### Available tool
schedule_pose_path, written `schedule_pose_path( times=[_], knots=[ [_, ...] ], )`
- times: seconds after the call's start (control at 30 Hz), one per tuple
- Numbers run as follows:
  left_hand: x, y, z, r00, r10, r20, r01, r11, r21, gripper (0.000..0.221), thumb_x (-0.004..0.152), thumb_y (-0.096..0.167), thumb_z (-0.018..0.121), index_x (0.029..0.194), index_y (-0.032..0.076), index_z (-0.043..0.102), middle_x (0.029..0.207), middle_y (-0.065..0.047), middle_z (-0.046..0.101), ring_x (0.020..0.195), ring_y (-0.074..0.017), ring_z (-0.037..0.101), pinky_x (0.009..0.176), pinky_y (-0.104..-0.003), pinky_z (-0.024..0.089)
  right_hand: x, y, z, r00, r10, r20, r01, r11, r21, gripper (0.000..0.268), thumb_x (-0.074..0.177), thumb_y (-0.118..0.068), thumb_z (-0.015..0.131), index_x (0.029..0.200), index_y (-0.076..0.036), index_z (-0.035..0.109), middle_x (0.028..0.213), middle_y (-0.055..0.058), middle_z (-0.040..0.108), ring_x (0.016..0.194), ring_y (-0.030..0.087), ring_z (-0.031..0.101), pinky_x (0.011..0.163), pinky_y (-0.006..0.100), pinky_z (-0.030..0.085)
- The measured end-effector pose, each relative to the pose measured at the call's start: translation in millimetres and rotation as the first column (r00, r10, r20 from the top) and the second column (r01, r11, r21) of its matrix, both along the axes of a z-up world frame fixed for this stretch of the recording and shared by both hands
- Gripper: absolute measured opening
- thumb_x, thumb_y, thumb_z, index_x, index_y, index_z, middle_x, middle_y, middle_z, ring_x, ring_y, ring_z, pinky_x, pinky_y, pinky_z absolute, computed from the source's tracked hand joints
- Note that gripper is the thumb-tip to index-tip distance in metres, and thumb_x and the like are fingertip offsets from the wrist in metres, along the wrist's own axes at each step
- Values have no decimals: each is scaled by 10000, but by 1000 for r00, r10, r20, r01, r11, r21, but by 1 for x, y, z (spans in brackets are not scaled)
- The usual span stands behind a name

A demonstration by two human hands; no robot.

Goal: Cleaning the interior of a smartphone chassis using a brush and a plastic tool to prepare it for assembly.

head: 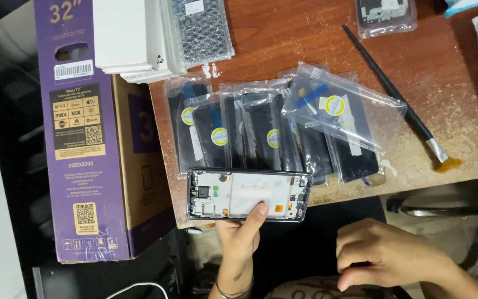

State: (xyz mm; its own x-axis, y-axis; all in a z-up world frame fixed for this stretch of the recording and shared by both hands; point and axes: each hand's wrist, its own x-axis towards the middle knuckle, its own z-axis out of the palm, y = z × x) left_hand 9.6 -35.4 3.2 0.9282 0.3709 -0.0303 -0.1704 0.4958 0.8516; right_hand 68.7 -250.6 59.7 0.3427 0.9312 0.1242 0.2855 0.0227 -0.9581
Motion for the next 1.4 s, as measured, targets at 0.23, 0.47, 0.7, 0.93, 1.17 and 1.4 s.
schedule_pose_path(
  times=[0.23,0.47,0.7,0.93,1.17,1.4],
  knots=[
    [4,-2,3,1000,-20,2,20,1000,11,441,800,51,692,1186,-61,509,1146,-183,601,1064,-307,590,945,-443,495,2,-17,-3,998,-63,25,65,994,-89,290,826,-355,687,668,-137,578,713,-27,668,600,150,646,501,270,477],
    [2,-2,1,999,-35,10,35,999,7,443,810,38,682,1205,-47,499,1178,-176,586,1101,-310,573,968,-444,480,-4,-7,-4,908,-399,126,380,913,151,146,697,-205,719,787,-102,668,809,18,663,725,216,624,699,326,599],
    [2,-4,3,998,-60,14,61,998,-15,448,823,38,668,1222,-45,483,1194,-180,574,1118,-320,560,980,-454,470,-13,-15,-12,651,-722,235,684,692,233,179,592,-142,735,713,-44,647,491,15,546,408,110,523,411,228,373],
    [2,-5,1,995,-94,19,94,995,-20,444,826,49,671,1217,-51,486,1181,-177,580,1108,-311,564,973,-447,477,-8,-11,-6,543,-812,215,753,584,303,194,802,51,528,681,-70,621,961,178,600,910,295,663,788,284,582],
    [4,-4,15,960,-253,121,269,953,-142,577,855,11,577,1347,-28,280,1293,-268,460,1227,-364,453,1049,-488,368,7,-8,2,427,-791,439,766,574,290,45,801,-14,605,837,13,611,1067,265,574,1058,390,553,985,449,480],
    [1,-6,7,883,-410,227,459,855,-242,648,893,165,613,1380,-32,232,1321,-312,406,1182,-473,462,1030,-609,363,1,11,8,647,-617,448,614,770,174,181,830,-125,530,924,-8,631,1042,142,636,964,303,618,876,383,493]
  ],
)
